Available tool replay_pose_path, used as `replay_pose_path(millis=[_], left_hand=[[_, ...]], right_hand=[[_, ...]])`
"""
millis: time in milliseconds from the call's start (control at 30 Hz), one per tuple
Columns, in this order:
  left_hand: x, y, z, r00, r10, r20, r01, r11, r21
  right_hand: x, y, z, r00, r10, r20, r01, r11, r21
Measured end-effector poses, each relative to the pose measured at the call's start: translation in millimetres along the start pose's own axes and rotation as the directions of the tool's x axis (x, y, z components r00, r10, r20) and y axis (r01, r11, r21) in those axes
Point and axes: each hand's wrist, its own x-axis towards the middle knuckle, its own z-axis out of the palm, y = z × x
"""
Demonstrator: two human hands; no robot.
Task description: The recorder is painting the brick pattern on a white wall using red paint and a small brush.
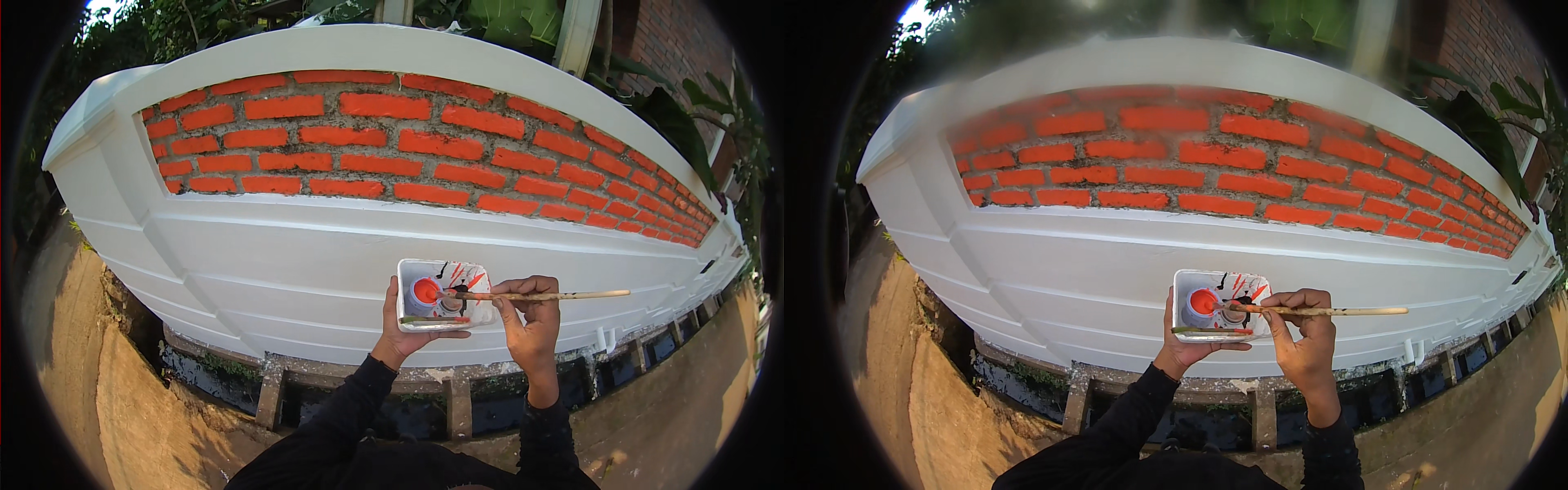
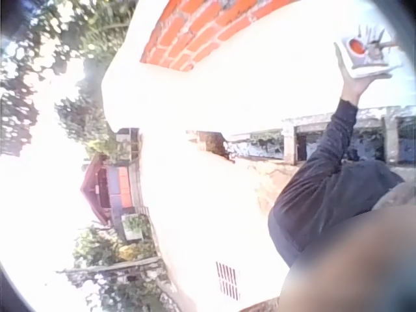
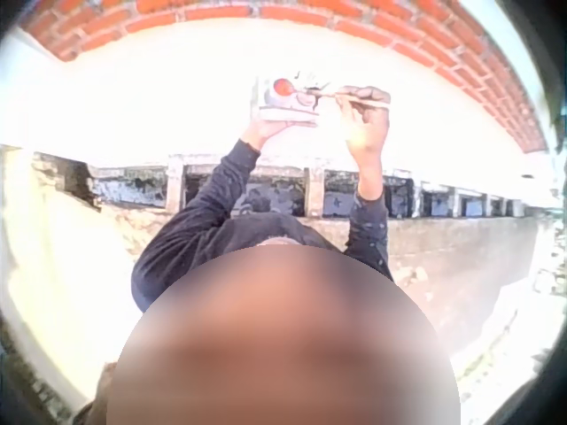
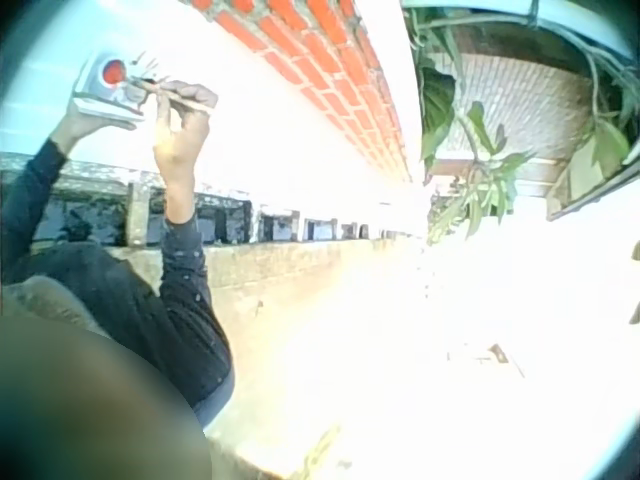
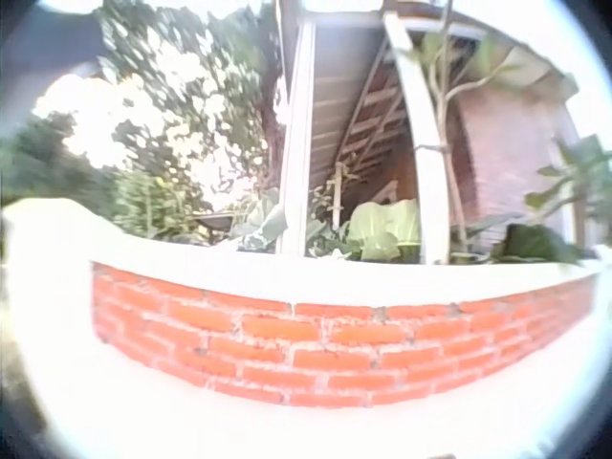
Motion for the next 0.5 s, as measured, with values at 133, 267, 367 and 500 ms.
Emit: replay_pose_path(millis=[133,267,367,500], left_hand=[[0.4,0.5,3.2,1.000,0.012,-0.013,-0.012,1.000,0.007],[0.0,3.0,3.6,1.000,0.016,-0.013,-0.016,1.000,0.026],[1.8,4.7,3.2,1.000,0.017,0.015,-0.018,0.998,0.062],[4.9,6.2,2.2,0.998,0.047,0.033,-0.047,0.999,0.010]], right_hand=[[2.7,3.5,0.2,1.000,0.003,0.015,-0.003,0.999,-0.032],[8.0,12.0,-3.5,0.999,0.048,0.019,-0.050,0.994,0.099],[13.2,17.3,-6.3,0.997,0.067,-0.043,-0.058,0.980,0.191],[13.1,25.1,-11.2,0.966,0.179,-0.185,-0.137,0.966,0.220]])
